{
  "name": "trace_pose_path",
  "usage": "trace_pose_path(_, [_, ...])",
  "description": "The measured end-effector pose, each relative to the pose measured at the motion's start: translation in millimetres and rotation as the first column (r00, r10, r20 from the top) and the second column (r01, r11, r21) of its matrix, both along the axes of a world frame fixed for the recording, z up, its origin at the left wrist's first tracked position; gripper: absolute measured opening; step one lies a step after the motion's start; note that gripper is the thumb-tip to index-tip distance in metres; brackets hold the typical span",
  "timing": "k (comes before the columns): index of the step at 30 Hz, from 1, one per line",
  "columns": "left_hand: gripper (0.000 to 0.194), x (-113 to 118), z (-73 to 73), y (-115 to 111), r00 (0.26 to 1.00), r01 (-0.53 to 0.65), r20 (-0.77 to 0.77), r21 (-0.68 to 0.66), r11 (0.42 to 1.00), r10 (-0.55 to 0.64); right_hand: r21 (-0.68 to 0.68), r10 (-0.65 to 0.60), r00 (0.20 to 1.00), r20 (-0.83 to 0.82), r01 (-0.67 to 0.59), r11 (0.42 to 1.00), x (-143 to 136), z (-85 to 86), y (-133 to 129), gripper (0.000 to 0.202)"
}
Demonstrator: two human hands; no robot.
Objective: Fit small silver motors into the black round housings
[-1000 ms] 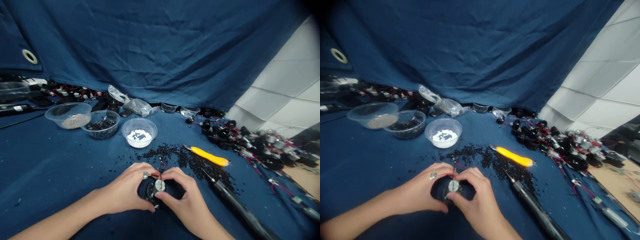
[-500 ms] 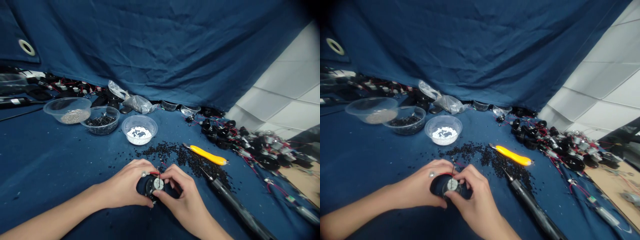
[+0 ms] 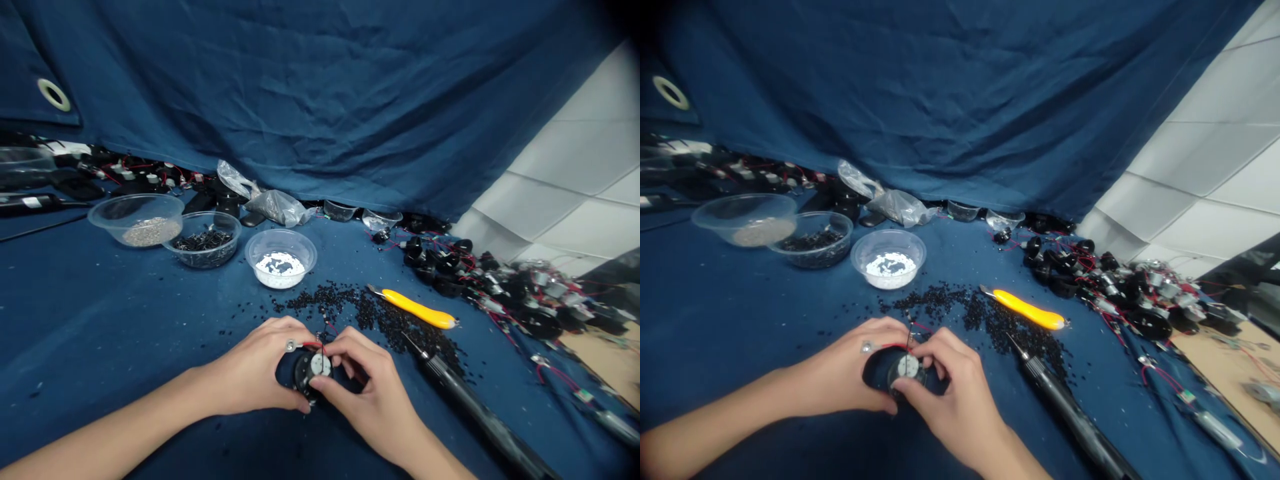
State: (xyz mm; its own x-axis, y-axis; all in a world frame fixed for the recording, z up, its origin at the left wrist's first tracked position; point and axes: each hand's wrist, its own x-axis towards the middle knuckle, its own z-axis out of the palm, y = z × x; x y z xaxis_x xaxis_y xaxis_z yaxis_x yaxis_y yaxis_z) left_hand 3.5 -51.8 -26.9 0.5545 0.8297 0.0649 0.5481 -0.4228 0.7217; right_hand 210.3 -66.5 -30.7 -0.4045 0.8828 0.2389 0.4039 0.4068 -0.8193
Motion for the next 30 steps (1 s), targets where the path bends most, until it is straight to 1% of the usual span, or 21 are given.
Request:
trace_pose_path(5, [0.057, 1, 1.5, 0, 1.000, 0.021, 0.004, 0.003, 1.000, -0.021, 0.036, 0.020, 1.000, -0.002, -0.020, 0.999, 1, -0.9, -1, 0.020])
trace_pose_path(8, [0.063, 2, 3.6, 0, 1.000, 0.025, 0.004, 0.010, 1.000, -0.025, 0.023, 0.025, 0.999, 0.028, -0.025, 0.999, 1, 0.0, -1, 0.015])
trace_pose_path(10, [0.073, 2, 5.6, -1, 1.000, 0.006, -0.004, 0.005, 1.000, -0.006, -0.035, -0.017, 1.000, 0.012, 0.017, 0.999, 3, 0.9, 0, 0.012])
trace_pose_path(12, [0.084, 2, 7.2, -2, 0.999, -0.034, -0.015, -0.003, 0.999, 0.034, -0.152, -0.102, 0.992, -0.072, 0.090, 0.984, 6, 1.5, 3, 0.012])
trace_pose_path(13, [0.090, 1, 7.5, -2, 0.998, -0.057, -0.019, -0.011, 0.998, 0.057, -0.223, -0.145, 0.980, -0.137, 0.112, 0.968, 8, 1.6, 6, 0.014])
trace_pose_path(15, [0.097, 1, 7.1, -4, 0.996, -0.086, -0.015, -0.029, 0.996, 0.086, -0.348, -0.204, 0.934, -0.294, 0.094, 0.933, 11, 1.2, 10, 0.020])
trace_pose_path(17, [0.098, 0, 5.9, -5, 0.995, -0.094, 0.024, -0.025, 0.995, 0.095, -0.433, -0.238, 0.864, -0.443, 0.026, 0.901, 12, 0.3, 14, 0.028])
trace_pose_path(19, [0.093, 1, 5.3, -7, 0.986, -0.129, 0.104, -0.010, 0.992, 0.130, -0.509, -0.270, 0.799, -0.538, -0.053, 0.859, 11, -1.0, 16, 0.032])
trace_pose_path(21, [0.084, 1, 5.9, -9, 0.964, -0.191, 0.189, 0.004, 0.982, 0.187, -0.591, -0.302, 0.751, -0.587, -0.143, 0.794, 9, -2.2, 15, 0.034])
trace_pose_path(23, [0.075, 2, 7.1, -10, 0.944, -0.226, 0.256, 0.046, 0.973, 0.208, -0.643, -0.312, 0.713, -0.628, -0.249, 0.725, 6, -2.8, 13, 0.032])
trace_pose_path(25, [0.072, 2, 7.6, -11, 0.948, -0.201, 0.278, 0.134, 0.970, 0.158, -0.655, -0.305, 0.677, -0.669, -0.344, 0.673, 5, -2.8, 11, 0.025])
trace_pose_path(27, [0.076, 3, 6.7, -12, 0.961, -0.150, 0.260, 0.205, 0.967, 0.094, -0.655, -0.298, 0.654, -0.696, -0.408, 0.636, 4, -2.8, 10, 0.019])
trace_pose_path(28, [0.078, 4, 5.8, -12, 0.967, -0.130, 0.244, 0.224, 0.966, 0.073, -0.662, -0.299, 0.648, -0.700, -0.432, 0.613, 4, -3.0, 10, 0.017])
trace_pose_path(30, [0.078, 6, 3.7, -14, 0.972, -0.128, 0.225, 0.240, 0.962, 0.073, -0.686, -0.314, 0.648, -0.694, -0.463, 0.561, 3, -4.2, 8, 0.016])
